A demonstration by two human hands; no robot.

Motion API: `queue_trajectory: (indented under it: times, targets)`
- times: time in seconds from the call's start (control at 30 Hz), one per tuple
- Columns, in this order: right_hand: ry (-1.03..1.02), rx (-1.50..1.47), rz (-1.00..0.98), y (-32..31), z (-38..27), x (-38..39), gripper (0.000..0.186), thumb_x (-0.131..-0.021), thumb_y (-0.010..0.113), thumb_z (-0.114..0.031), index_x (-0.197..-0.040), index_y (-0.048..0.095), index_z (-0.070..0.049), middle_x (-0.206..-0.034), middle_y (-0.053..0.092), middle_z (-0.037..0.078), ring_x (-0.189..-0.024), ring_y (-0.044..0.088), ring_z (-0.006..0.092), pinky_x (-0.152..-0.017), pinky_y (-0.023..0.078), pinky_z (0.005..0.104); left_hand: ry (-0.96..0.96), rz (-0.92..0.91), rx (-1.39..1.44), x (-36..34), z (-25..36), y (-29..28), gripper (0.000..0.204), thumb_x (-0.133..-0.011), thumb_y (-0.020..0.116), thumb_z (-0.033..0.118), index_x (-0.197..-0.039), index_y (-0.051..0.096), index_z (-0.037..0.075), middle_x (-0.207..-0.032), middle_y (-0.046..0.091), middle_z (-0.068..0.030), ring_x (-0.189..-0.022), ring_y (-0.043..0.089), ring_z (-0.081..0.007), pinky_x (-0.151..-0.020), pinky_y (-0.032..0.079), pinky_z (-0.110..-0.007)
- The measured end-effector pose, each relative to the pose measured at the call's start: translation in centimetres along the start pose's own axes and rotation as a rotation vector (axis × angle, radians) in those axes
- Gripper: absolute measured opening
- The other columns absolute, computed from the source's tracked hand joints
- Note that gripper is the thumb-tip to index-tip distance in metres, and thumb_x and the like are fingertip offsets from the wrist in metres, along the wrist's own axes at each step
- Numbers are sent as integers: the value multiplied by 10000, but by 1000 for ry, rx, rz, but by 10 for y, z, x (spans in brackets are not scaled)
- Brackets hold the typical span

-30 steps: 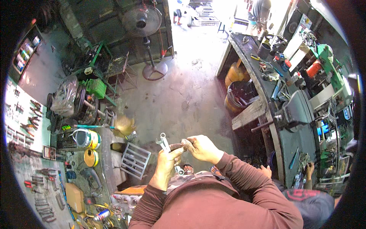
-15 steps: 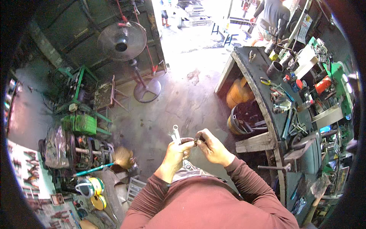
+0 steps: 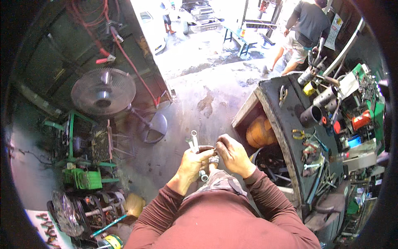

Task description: The person selects wrenches and a screwdriver from a workbench, then walks to a vehicle with an open hood. They use the screwdriver and wrench to loosen and remove a bolt from the engine area, then reinsert and tighten the bolt before placing the tools on the vehicle's surface.

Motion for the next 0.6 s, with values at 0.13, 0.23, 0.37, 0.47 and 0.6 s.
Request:
queue_trajectory:
  times: [0.13, 0.23, 0.37, 0.47, 0.6]
  targets:
    - [-110, 51, -93, -22, 29, -104, 298, -1082, 551, -285, -985, 622, -12, -896, 635, 221, -863, 646, 428, -737, 517, 473, 12, -6, -31, -83, 59, 13, 270, -970, 745, 89, -1192, 702, -61, -789, 641, 24, -561, 433, -10, -495, 347, -195]
    - [85, 261, -326, -42, 54, -176, 253, -1057, 573, -246, -1042, 599, 5, -1028, 659, 231, -930, 655, 414, -774, 519, 476, 30, -15, -18, -139, 101, 22, 269, -977, 742, 101, -1197, 707, -49, -730, 585, 52, -564, 423, -17, -500, 330, -210]
    - [-214, -74, -23, -63, 63, -259, 215, -1035, 611, -236, -1049, 600, -21, -777, 636, 190, -713, 649, 442, -660, 531, 497, 29, -1, 50, -207, 160, 33, 254, -979, 741, 116, -1182, 717, -35, -692, 519, 70, -559, 407, -40, -511, 308, -238]
    - [-189, 219, -80, -70, 96, -322, 205, -1037, 612, -225, -1059, 603, -21, -778, 626, 181, -720, 644, 434, -655, 536, 461, 59, -76, -27, -268, 202, 34, 243, -989, 726, 118, -1165, 714, -50, -689, 520, 71, -516, 366, -32, -484, 286, -231]
    - [14, -150, 84, -85, 106, -392, 183, -1043, 616, -213, -993, 612, -38, -879, 683, 214, -766, 654, 431, -658, 533, 438, 54, -102, 46, -344, 255, 35, 270, -982, 743, 118, -1179, 703, -63, -883, 695, -31, -577, 434, -22, -500, 334, -212]
Point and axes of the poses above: each hand's wrist, its own x-axis away from the middle knuckle, its own y-axis out of the palm, z = x × y, the point moved 1 cm from there along -x, towards the middle knuckle
